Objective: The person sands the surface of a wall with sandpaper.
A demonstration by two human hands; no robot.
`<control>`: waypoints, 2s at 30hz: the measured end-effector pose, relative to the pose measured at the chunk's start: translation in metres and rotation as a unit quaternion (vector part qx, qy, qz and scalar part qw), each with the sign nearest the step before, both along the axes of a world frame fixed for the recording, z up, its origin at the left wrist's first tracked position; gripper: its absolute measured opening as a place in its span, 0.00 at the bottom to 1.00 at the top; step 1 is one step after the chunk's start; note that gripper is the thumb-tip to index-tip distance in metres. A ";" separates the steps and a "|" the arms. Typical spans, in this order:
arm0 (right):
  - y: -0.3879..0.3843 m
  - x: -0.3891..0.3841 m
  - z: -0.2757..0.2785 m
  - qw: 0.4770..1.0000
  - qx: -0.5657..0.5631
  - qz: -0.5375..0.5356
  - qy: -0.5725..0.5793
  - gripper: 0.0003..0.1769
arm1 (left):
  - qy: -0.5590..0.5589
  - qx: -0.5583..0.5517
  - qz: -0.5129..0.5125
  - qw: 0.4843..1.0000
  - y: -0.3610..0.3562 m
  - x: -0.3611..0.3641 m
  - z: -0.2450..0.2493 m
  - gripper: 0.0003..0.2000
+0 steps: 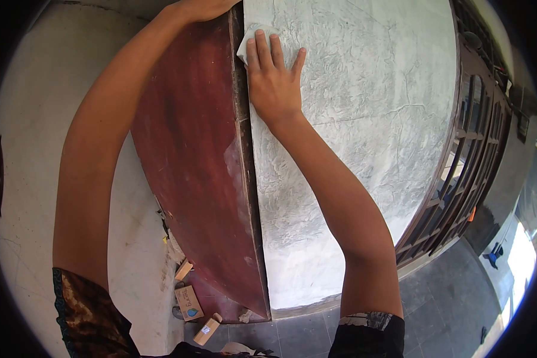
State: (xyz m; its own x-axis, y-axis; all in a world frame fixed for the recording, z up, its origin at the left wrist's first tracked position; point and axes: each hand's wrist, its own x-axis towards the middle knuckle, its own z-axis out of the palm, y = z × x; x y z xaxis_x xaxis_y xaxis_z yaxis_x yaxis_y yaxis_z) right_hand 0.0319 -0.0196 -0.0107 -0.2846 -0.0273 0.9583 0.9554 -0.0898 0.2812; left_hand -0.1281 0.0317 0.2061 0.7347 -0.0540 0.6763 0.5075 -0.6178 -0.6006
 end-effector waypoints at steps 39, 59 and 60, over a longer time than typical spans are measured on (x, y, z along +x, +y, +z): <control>0.003 0.006 0.068 0.997 0.055 0.050 -0.001 0.26 | 0.023 0.035 -0.009 0.999 0.010 0.000 0.008 0.27; 0.000 0.006 0.065 0.998 0.040 0.024 0.034 0.26 | 0.017 -0.029 -0.031 0.999 0.002 0.002 0.006 0.27; 0.002 0.004 0.072 0.997 0.050 0.035 0.040 0.27 | 0.014 -0.024 -0.042 0.999 0.003 0.003 0.007 0.27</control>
